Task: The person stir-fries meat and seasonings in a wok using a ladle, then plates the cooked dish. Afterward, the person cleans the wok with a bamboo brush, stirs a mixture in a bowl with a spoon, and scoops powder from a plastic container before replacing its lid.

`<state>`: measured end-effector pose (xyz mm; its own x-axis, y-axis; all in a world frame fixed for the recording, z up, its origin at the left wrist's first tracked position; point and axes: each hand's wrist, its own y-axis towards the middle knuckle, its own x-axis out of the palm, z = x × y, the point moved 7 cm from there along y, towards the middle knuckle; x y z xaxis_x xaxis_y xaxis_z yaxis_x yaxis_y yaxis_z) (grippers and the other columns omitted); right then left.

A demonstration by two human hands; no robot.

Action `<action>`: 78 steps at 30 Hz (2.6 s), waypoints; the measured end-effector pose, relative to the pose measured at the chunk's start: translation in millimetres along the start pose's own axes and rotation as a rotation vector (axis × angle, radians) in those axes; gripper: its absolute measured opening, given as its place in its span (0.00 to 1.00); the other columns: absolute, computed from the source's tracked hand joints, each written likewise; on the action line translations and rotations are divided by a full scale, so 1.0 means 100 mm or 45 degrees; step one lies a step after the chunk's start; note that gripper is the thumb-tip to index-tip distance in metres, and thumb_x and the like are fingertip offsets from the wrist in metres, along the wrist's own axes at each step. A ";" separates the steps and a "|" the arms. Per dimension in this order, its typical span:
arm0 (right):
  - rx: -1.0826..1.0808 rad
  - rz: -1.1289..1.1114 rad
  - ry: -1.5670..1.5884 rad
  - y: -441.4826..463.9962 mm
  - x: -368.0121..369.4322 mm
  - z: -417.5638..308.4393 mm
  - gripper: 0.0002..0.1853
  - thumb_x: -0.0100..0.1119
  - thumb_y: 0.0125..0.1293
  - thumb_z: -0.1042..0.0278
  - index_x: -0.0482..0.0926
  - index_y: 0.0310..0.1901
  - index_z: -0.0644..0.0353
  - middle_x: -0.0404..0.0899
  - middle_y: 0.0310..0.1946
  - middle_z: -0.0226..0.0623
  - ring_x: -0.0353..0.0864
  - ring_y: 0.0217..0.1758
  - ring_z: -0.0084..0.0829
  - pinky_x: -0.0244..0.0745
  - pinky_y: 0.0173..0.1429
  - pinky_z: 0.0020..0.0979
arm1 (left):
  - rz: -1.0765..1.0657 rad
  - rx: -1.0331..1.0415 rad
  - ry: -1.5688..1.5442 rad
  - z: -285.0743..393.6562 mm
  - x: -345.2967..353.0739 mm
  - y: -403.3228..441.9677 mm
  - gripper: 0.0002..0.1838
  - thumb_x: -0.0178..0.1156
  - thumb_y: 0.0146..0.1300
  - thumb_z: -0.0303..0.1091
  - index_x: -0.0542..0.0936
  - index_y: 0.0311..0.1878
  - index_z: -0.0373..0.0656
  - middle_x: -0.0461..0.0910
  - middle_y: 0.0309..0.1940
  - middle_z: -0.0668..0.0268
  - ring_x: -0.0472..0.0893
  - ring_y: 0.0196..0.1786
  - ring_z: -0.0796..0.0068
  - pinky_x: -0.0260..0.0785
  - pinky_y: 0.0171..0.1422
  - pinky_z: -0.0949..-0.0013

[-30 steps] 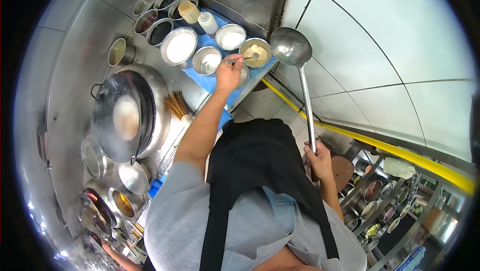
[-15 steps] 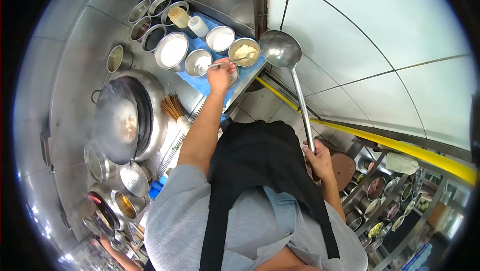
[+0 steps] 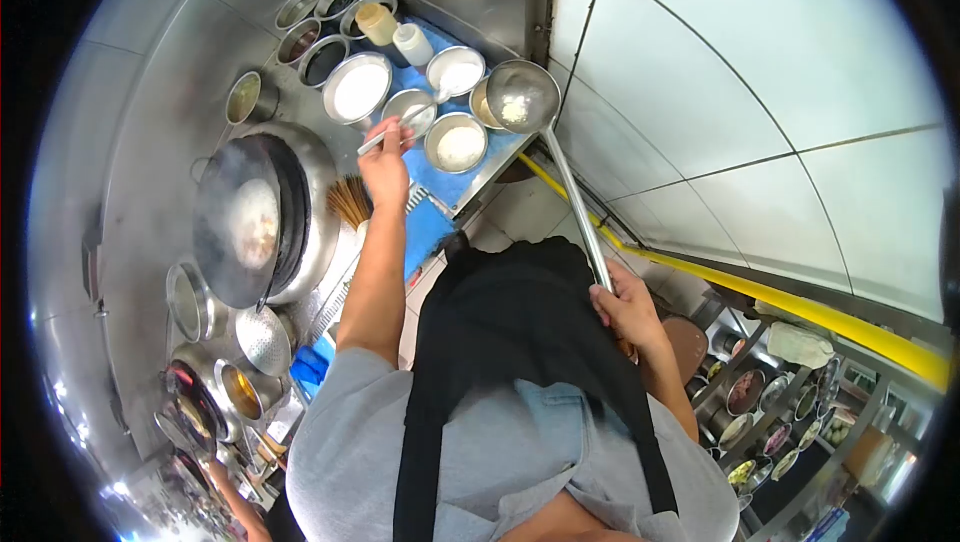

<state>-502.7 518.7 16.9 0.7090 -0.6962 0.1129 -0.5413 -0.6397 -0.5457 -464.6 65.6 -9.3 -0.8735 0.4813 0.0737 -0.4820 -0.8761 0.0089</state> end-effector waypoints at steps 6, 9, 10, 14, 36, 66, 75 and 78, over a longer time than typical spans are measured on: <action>0.056 -0.110 0.018 0.06 0.10 -0.03 0.24 0.57 0.75 0.76 0.71 0.71 0.61 0.72 0.25 0.24 0.68 0.21 0.16 0.63 0.27 0.20 | -0.146 0.049 0.439 -0.42 -0.32 -0.34 0.12 0.63 0.77 0.36 0.86 0.52 0.36 0.88 0.40 0.60 0.85 0.38 0.76 0.78 0.44 0.70; 0.030 -0.131 0.045 0.12 0.12 -0.06 0.24 0.57 0.75 0.76 0.71 0.71 0.61 0.71 0.25 0.24 0.68 0.21 0.16 0.64 0.26 0.21 | -0.085 0.130 0.533 -0.56 -0.16 -0.43 0.10 0.65 0.75 0.35 0.88 0.51 0.39 0.89 0.36 0.61 0.85 0.37 0.76 0.77 0.45 0.70; 0.031 -0.129 0.054 0.13 0.11 -0.05 0.25 0.58 0.75 0.76 0.71 0.72 0.61 0.71 0.24 0.24 0.68 0.21 0.16 0.64 0.26 0.22 | -0.071 0.189 0.566 -0.55 -0.10 -0.46 0.10 0.65 0.75 0.35 0.88 0.50 0.39 0.89 0.35 0.61 0.85 0.36 0.76 0.77 0.45 0.69; 0.034 -0.124 0.042 0.15 0.10 -0.04 0.26 0.58 0.76 0.76 0.70 0.73 0.60 0.71 0.24 0.24 0.68 0.21 0.16 0.65 0.25 0.22 | -0.186 -0.090 0.498 -0.81 -0.02 -0.46 0.10 0.64 0.75 0.33 0.88 0.49 0.37 0.89 0.37 0.58 0.87 0.38 0.74 0.79 0.44 0.68; 0.057 -0.270 0.059 0.39 0.43 -0.29 0.22 0.57 0.75 0.75 0.72 0.69 0.62 0.72 0.25 0.25 0.70 0.22 0.18 0.66 0.27 0.23 | 0.192 0.104 0.354 -0.39 -0.62 0.08 0.11 0.64 0.76 0.33 0.86 0.53 0.35 0.88 0.40 0.63 0.87 0.44 0.75 0.79 0.47 0.70; 0.054 -0.258 -0.149 0.64 0.51 -0.32 0.25 0.58 0.74 0.72 0.71 0.71 0.62 0.74 0.25 0.26 0.71 0.20 0.17 0.66 0.25 0.22 | 0.364 -0.232 -0.254 -0.10 -0.71 -0.09 0.15 0.60 0.77 0.33 0.81 0.59 0.34 0.87 0.50 0.56 0.87 0.54 0.63 0.83 0.54 0.59; 0.012 -0.359 -0.063 0.81 0.87 -0.59 0.25 0.59 0.74 0.73 0.70 0.71 0.63 0.74 0.25 0.27 0.71 0.20 0.18 0.66 0.25 0.23 | 0.102 0.023 0.553 -0.29 -0.48 -0.85 0.14 0.62 0.77 0.43 0.88 0.52 0.45 0.89 0.46 0.57 0.87 0.49 0.59 0.77 0.59 0.60; -0.077 -0.452 -0.156 0.92 1.34 -0.90 0.27 0.58 0.74 0.72 0.70 0.73 0.63 0.74 0.25 0.28 0.71 0.20 0.18 0.66 0.25 0.23 | 0.111 0.130 0.515 -0.37 -0.31 -0.93 0.11 0.63 0.74 0.39 0.89 0.49 0.43 0.88 0.47 0.55 0.86 0.53 0.50 0.78 0.60 0.58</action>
<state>-498.2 337.3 56.1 0.9041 -0.3858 0.1839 -0.2752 -0.8548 -0.4400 -395.5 133.0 -49.0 -0.8773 0.3593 -0.3182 -0.4133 -0.9027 0.1199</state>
